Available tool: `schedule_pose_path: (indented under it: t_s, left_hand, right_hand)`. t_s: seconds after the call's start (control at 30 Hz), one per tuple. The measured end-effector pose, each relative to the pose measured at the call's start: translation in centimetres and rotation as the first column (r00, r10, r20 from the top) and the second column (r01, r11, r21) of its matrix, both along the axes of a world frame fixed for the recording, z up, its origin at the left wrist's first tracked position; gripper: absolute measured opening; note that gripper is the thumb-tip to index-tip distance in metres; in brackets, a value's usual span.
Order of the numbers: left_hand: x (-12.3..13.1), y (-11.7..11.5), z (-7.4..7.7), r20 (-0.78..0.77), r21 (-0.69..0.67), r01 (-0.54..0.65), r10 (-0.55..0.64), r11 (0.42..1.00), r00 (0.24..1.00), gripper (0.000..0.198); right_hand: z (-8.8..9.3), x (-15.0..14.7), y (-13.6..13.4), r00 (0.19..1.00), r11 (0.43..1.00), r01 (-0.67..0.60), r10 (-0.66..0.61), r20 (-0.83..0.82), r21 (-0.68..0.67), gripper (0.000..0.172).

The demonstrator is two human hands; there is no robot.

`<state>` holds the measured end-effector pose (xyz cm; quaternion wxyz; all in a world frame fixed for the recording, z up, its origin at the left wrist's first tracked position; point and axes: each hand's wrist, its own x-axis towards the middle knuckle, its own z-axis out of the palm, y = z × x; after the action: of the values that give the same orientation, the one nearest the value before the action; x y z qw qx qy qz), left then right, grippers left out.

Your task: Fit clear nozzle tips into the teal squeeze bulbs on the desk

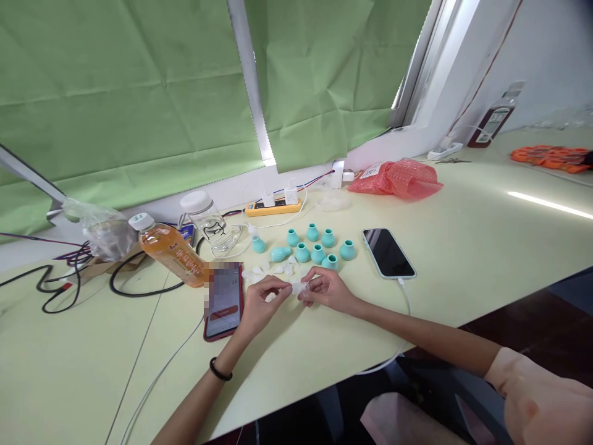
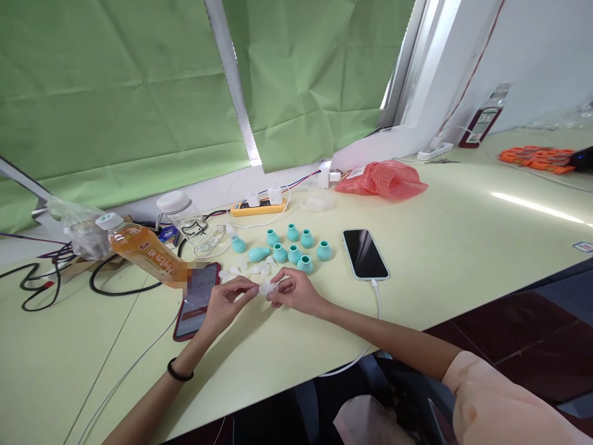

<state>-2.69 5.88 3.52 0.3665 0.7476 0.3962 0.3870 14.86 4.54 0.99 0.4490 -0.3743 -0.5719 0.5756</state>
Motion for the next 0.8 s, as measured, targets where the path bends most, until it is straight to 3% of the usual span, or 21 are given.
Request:
schedule_pose_path:
  t_s: [0.43, 0.63, 0.8]
  left_hand:
    - [0.7, -0.8, -0.7, 0.129, -0.056, -0.023, 0.03, 0.998, 0.991, 0.014]
    - [0.7, -1.2, -0.8, 0.014, 0.194, -0.021, 0.018, 0.981, 1.0, 0.011]
    - [0.6, -1.4, -1.0, -0.075, 0.457, 0.008, 0.03, 0.89, 0.997, 0.019]
  right_hand:
    - [0.0, 0.0, -0.4, 1.0, 1.0, 0.007, -0.006, 0.006, -0.02, 0.034]
    - [-0.1, -0.1, -0.2, 0.997, 0.999, -0.016, 0.012, -0.076, -0.049, 0.03]
    - [0.0, -0.1, -0.2, 0.993, 0.997, -0.022, 0.014, -0.114, -0.068, 0.028]
